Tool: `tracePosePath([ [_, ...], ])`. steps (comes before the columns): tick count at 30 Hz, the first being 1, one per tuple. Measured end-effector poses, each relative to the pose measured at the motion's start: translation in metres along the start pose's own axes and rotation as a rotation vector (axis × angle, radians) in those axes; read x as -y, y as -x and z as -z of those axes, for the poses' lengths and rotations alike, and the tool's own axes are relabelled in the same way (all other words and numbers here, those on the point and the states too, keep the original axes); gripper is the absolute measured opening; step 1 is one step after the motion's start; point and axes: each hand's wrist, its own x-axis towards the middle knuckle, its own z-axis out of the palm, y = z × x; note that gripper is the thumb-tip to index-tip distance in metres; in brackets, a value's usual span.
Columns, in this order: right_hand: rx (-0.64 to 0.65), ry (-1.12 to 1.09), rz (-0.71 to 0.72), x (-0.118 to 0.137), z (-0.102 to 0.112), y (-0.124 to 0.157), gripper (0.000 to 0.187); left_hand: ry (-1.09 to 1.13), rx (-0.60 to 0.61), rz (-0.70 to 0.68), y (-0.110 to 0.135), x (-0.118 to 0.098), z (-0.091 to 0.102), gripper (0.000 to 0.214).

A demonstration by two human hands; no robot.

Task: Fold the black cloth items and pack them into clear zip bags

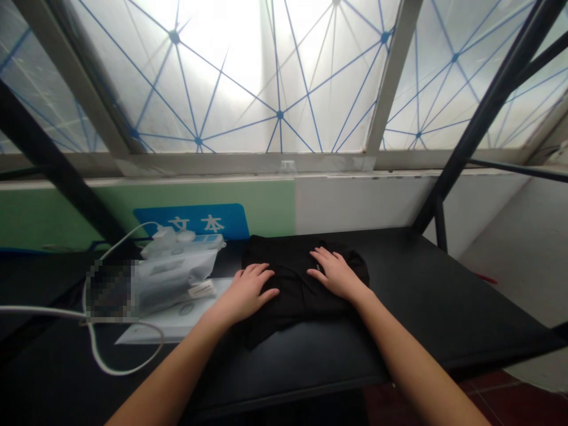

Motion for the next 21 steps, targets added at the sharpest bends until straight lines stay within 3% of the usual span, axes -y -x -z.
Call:
tracePosePath([
  [4,0.011,0.022,-0.048,-0.016,-0.001,-0.002,0.054,-0.066,-0.025,0.024,0.001,-0.005,0.006,0.037],
  [11,-0.072,0.019,-0.087,-0.025,0.003,-0.006,0.052,-0.094,-0.034,0.137,0.003,-0.003,0.000,0.044],
  [18,-0.199,-0.033,0.039,-0.002,0.016,0.000,0.041,0.038,-0.189,0.025,-0.002,-0.008,-0.011,0.057],
  [21,-0.166,-0.055,0.096,0.013,0.014,0.001,0.048,0.110,-0.125,-0.039,-0.005,-0.011,-0.019,0.064],
])
